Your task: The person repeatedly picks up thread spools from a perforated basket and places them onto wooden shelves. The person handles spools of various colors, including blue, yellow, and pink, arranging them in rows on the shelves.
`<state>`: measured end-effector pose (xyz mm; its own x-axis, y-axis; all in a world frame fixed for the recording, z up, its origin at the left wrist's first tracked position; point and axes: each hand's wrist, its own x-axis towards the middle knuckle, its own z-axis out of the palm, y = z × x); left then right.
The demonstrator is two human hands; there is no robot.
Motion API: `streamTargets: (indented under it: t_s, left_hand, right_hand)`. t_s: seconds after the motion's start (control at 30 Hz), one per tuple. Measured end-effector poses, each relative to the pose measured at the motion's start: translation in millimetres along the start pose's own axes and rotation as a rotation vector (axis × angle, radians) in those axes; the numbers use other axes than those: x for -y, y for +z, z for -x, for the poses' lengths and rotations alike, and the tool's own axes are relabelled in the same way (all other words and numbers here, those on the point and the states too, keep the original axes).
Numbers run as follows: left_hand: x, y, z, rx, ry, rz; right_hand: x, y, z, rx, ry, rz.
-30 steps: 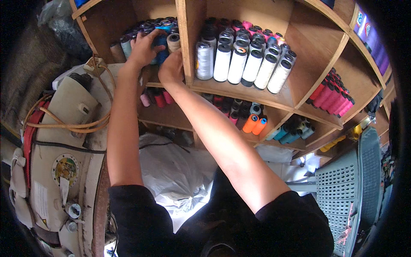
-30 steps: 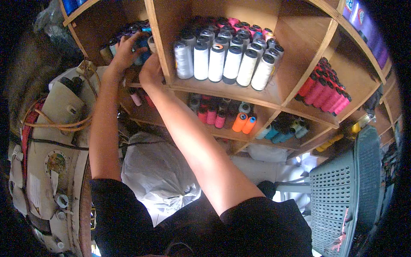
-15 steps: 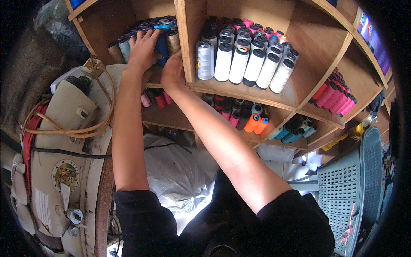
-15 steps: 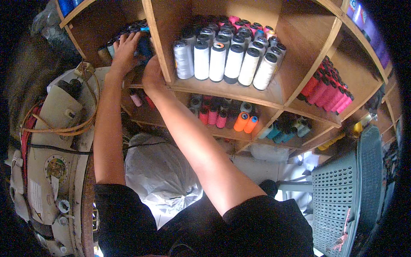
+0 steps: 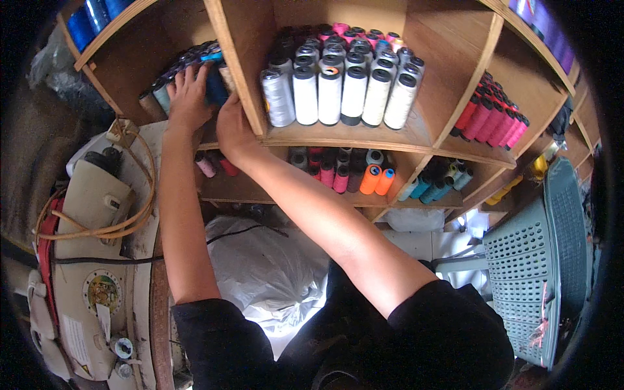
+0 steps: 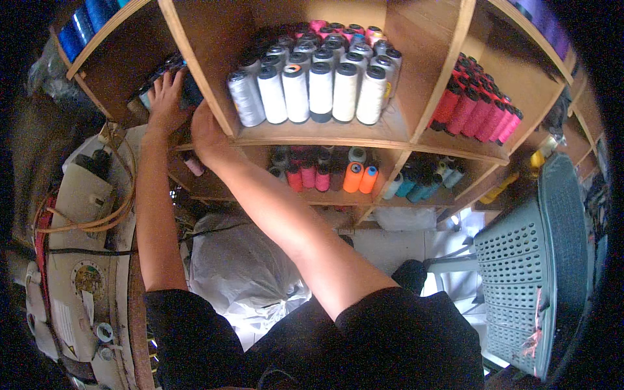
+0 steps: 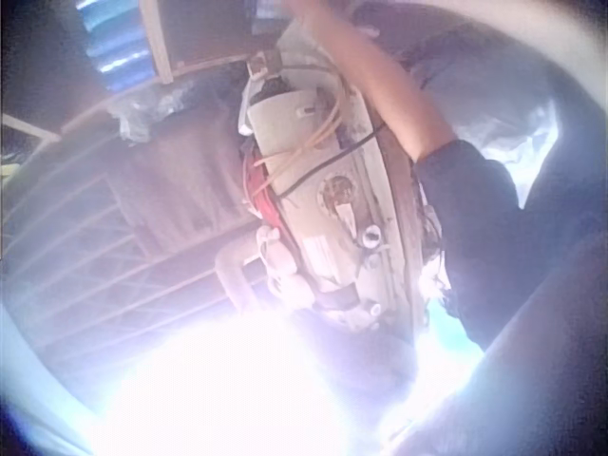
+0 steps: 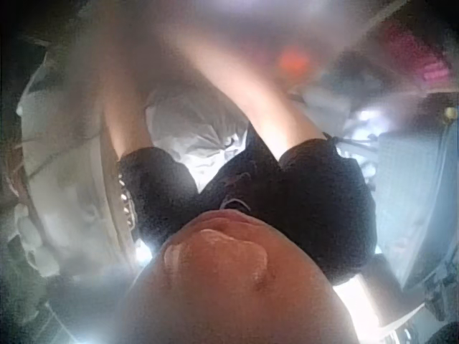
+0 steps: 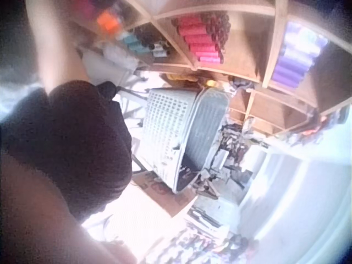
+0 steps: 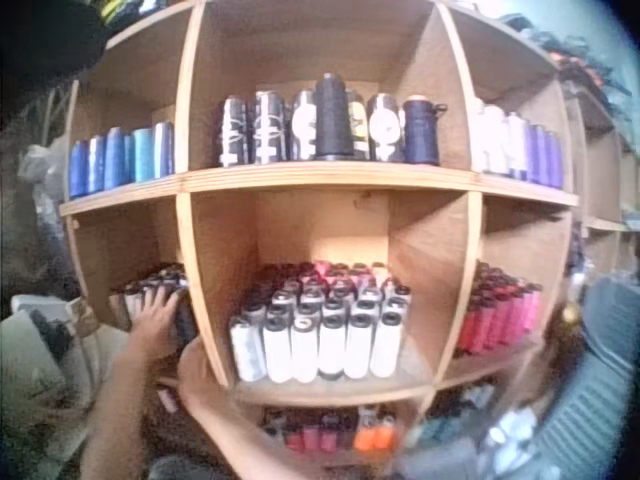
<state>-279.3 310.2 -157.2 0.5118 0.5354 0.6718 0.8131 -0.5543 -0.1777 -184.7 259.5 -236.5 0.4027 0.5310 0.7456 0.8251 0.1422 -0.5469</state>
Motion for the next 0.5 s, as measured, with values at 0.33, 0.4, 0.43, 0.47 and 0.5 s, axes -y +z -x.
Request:
streamTargets:
  t_s: [0.33, 0.4, 0.43, 0.47, 0.5]
  left_hand:
    - [45.0, -5.3, -11.6, -0.117, -0.233, 0.060]
    - [37.6, -22.4, -15.3, -0.433, -0.196, 0.146]
    - [37.3, -39.9, -18.5, -0.573, -0.076, 0.221]
    - [56.8, -42.0, -26.9, -0.716, -0.103, 0.542]
    - [16.5, -62.3, -28.2, -0.874, -0.194, 0.533]
  right_hand:
    - [-34.0, -136.3, 86.9, 0.294, -1.010, -0.171]
    - [-69.4, -182.4, 83.4, 0.326, -1.293, -0.058]
    - [-82.6, -211.2, 74.6, 0.309, -1.404, -0.004]
    - [-88.5, -239.4, 64.4, 0.280, -1.517, 0.042]
    - [-103.4, -272.4, 55.1, 0.324, -1.548, 0.127]
